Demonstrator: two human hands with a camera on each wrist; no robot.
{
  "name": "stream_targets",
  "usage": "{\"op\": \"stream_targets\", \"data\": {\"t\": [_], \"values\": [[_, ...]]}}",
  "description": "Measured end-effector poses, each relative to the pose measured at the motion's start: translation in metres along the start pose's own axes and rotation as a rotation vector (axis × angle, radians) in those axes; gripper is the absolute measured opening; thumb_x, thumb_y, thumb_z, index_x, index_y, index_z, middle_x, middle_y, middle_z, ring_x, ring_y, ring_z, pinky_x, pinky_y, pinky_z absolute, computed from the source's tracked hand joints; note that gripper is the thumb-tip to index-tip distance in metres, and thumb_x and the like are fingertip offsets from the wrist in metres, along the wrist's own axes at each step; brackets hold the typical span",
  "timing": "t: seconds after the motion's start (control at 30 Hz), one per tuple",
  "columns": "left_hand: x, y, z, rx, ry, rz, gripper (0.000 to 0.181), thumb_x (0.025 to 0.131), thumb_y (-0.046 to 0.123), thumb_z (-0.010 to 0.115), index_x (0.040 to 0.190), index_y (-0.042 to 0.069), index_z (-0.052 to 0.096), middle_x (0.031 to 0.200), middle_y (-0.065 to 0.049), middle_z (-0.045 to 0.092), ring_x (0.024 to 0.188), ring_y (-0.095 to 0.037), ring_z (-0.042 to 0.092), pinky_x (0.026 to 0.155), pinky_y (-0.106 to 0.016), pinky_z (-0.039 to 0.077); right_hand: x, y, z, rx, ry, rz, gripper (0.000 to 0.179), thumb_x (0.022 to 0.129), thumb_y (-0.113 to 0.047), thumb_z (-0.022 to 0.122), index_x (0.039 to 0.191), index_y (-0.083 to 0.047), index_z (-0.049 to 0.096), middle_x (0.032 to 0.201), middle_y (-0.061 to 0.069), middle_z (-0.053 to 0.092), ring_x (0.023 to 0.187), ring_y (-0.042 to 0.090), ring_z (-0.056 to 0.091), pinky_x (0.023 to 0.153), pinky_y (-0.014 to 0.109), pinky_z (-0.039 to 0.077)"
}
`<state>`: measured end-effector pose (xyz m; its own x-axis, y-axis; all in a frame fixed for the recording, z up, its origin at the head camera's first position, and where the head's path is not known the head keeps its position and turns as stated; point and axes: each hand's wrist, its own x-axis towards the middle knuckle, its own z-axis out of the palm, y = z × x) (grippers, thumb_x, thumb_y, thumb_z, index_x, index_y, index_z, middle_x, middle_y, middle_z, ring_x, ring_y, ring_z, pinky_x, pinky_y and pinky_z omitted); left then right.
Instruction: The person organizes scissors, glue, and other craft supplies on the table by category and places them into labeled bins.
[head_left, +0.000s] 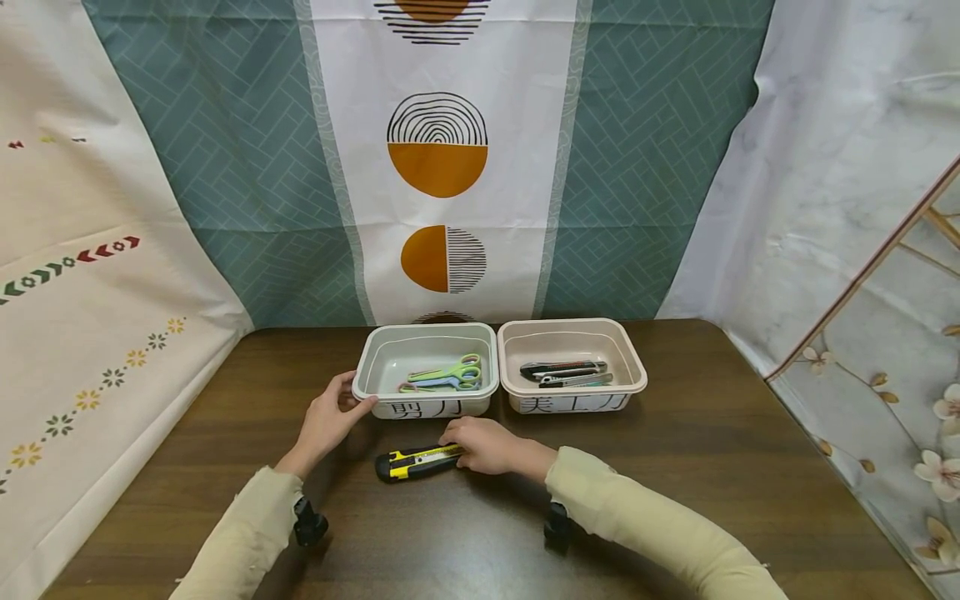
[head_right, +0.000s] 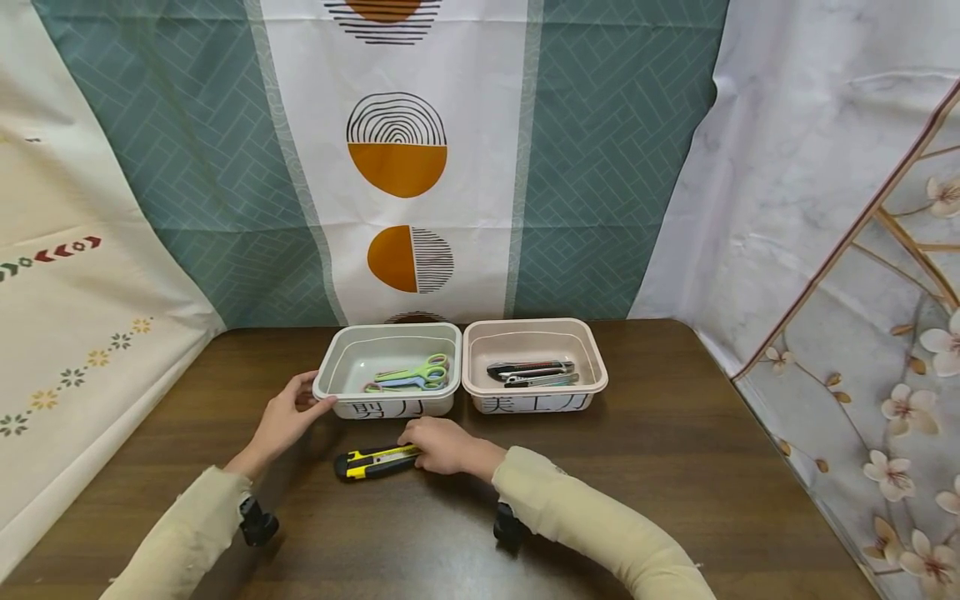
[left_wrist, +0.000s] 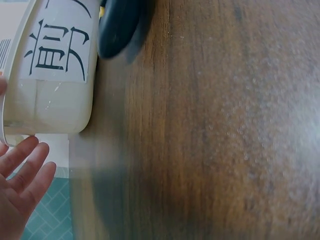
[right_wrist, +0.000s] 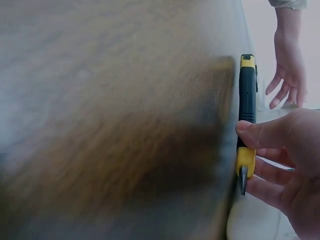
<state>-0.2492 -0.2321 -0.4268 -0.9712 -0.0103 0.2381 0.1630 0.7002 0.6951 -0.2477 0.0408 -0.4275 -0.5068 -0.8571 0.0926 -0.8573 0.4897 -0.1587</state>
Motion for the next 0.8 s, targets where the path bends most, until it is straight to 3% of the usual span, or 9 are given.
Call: {"op": "stream_targets", "data": {"t": [0.43,0.8], "values": [[0.001,-0.002,0.001,-0.005,0.001,0.006,0.06,0.083,0.036,0.064,0.128,0.002,0.043,0.108,-0.016,0.061,0.091,-0.025,0.059,0.073,-0.036,0.044,-0.037,0.002,-0.022,-0.017,-0.018,-0.01,0.033,0.076,-0.008,0.069,0.109,-0.011,0.064,0.106,-0.001,0.059,0.101,0.012,0.054,0.086,0.023,0.041],[0.001,-0.004,0.001,-0.009,0.008,0.01,0.059,0.083,0.035,0.065,0.127,0.002,0.043,0.108,-0.017,0.061,0.091,-0.027,0.06,0.073,-0.036,0.044,-0.068,0.009,-0.055,-0.026,0.061,-0.019,0.036,0.075,-0.004,0.068,0.11,-0.01,0.063,0.108,-0.001,0.058,0.099,0.012,0.053,0.081,0.028,0.045]]}}
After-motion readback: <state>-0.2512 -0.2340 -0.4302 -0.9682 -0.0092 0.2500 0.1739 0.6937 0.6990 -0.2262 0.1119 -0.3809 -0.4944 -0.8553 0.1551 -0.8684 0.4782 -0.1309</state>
